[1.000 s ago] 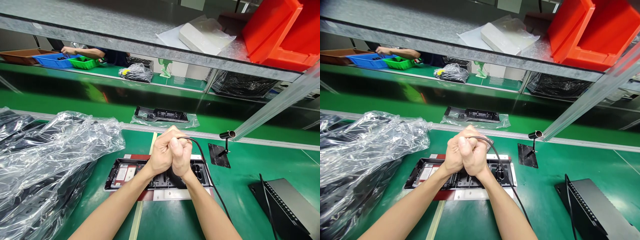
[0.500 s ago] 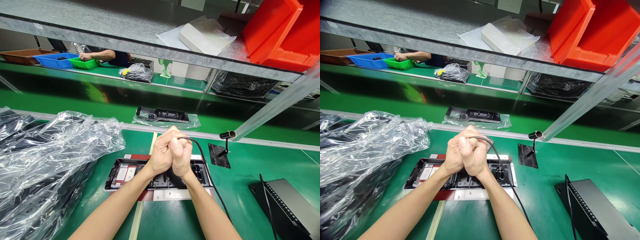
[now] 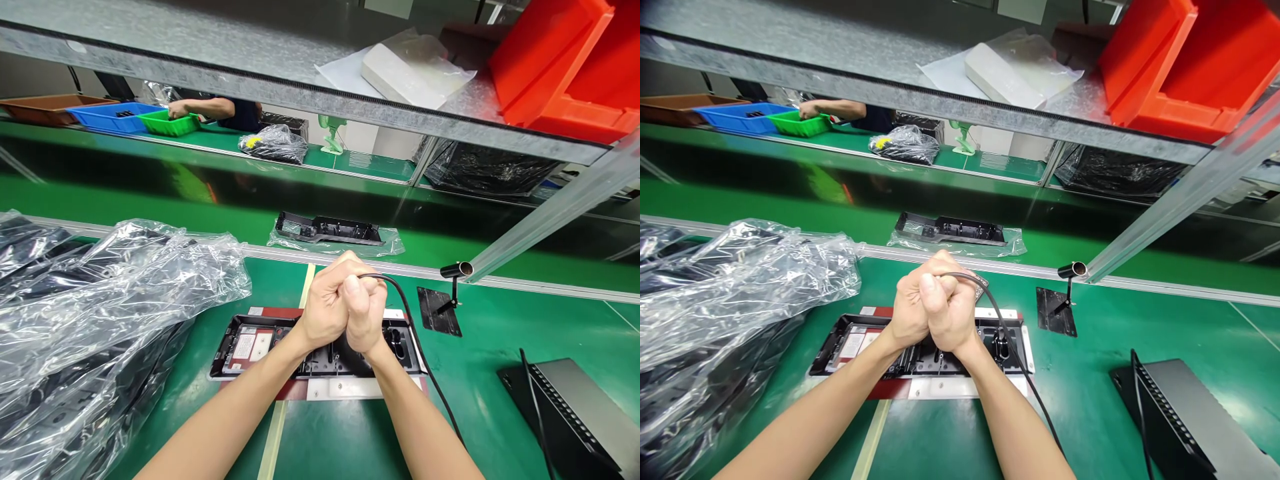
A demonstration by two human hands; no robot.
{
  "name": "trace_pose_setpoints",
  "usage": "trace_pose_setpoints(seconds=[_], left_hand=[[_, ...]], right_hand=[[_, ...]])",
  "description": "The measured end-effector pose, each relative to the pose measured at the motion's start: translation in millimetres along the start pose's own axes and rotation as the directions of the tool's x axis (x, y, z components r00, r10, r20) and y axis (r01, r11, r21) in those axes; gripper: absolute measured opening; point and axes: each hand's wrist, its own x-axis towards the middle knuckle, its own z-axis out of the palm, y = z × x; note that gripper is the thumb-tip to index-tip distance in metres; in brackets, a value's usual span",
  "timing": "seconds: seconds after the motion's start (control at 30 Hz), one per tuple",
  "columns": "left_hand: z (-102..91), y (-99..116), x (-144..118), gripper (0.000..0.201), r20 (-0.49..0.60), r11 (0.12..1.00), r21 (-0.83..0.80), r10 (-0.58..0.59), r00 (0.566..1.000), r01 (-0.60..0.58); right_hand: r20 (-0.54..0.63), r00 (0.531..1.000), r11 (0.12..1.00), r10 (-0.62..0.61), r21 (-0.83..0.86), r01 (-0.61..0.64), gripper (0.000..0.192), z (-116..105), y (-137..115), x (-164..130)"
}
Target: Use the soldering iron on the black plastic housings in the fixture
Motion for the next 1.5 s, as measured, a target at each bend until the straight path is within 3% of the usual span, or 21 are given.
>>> trace_pose_setpoints(seconds=[1.3, 1.5], left_hand=[[0.0, 0.2, 0.4, 0.017, -0.01, 0.999, 0.018, 0.051, 0.999, -0.051], [0.1, 0.2, 0.1, 0.017, -0.004, 1.0, 0.003, 0.017, 1.0, -0.017]], right_hand=[[-0.023, 1.0, 0.999, -0.019, -0.037, 0.018, 0.048, 1.4, 0.8, -0.9], [-0.027, 1.0, 1.0, -0.006, -0.031, 0.006, 0.048, 1.6, 1.4, -1.3]])
